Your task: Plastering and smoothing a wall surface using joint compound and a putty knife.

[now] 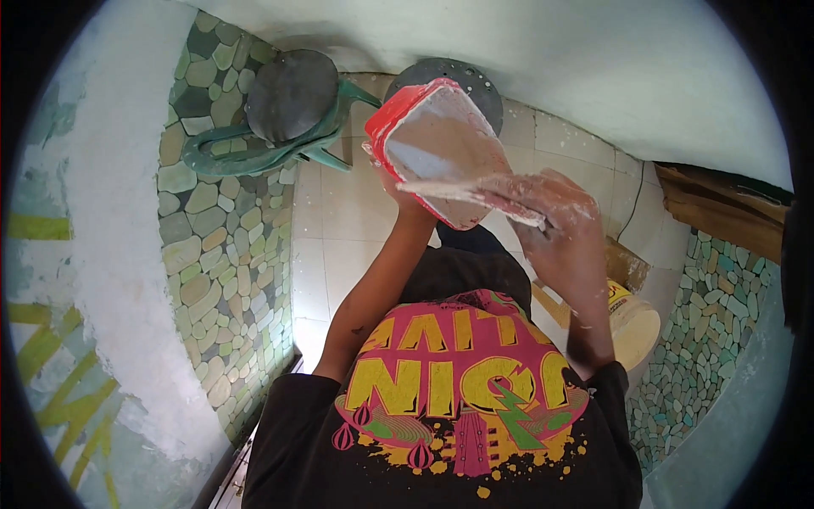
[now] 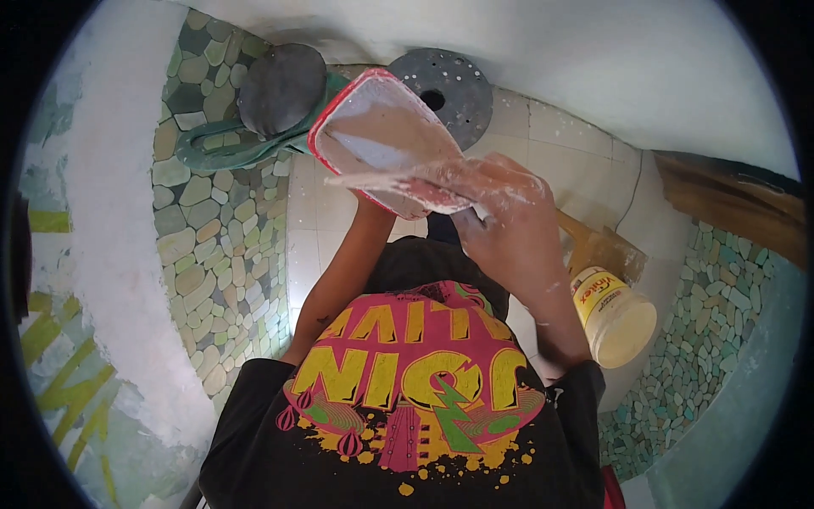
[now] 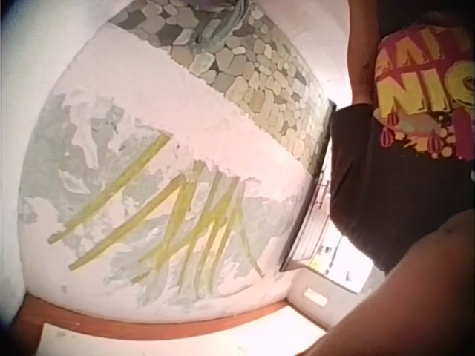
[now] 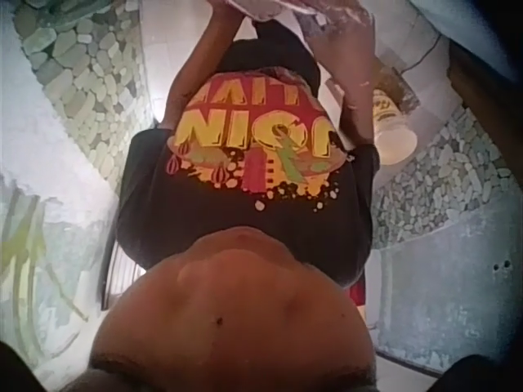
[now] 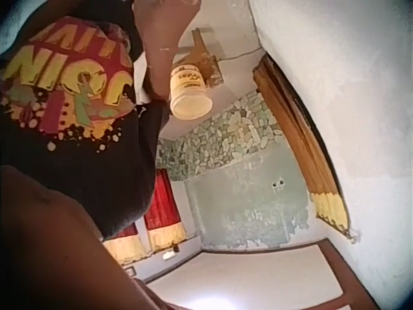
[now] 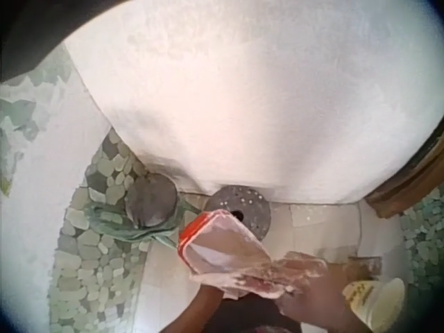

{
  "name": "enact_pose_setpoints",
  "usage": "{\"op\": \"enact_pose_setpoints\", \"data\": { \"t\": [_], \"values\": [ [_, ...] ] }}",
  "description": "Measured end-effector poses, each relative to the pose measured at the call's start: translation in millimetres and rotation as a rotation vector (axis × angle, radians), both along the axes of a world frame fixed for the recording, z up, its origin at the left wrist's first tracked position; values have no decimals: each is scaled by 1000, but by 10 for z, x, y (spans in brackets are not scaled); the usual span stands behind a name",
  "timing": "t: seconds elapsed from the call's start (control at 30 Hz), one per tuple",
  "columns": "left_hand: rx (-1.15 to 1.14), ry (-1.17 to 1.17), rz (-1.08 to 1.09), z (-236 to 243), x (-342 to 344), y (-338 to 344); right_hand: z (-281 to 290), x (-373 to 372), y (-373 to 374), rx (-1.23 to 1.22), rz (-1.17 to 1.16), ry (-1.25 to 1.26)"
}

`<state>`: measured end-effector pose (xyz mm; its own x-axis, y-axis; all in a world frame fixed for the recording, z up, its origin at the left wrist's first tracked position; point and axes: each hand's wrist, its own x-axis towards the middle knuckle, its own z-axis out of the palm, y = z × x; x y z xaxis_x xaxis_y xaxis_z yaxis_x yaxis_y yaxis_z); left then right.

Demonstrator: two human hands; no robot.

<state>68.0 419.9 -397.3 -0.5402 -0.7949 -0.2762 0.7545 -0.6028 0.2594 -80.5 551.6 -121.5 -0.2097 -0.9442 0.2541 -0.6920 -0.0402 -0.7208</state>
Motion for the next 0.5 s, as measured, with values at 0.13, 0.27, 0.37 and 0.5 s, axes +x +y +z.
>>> {"op": "enact_pose_setpoints", "data": {
  "t": [0.13, 0.27, 0.37, 0.5],
  "values": [
    [-65, -137, -181, -79, -115, -308, -104, -21, -306, 140, 78, 157],
    [-16, 12, -59, 629, -308, -462, -177, -167, -544, 87, 31, 118],
    [310, -908, 24, 1700, -634, -850, -49, -161, -642, 39, -67, -136],
    [233, -752, 14, 1524, -713, -909, -191, 28, -804, 166, -192, -68]
  ]
}}
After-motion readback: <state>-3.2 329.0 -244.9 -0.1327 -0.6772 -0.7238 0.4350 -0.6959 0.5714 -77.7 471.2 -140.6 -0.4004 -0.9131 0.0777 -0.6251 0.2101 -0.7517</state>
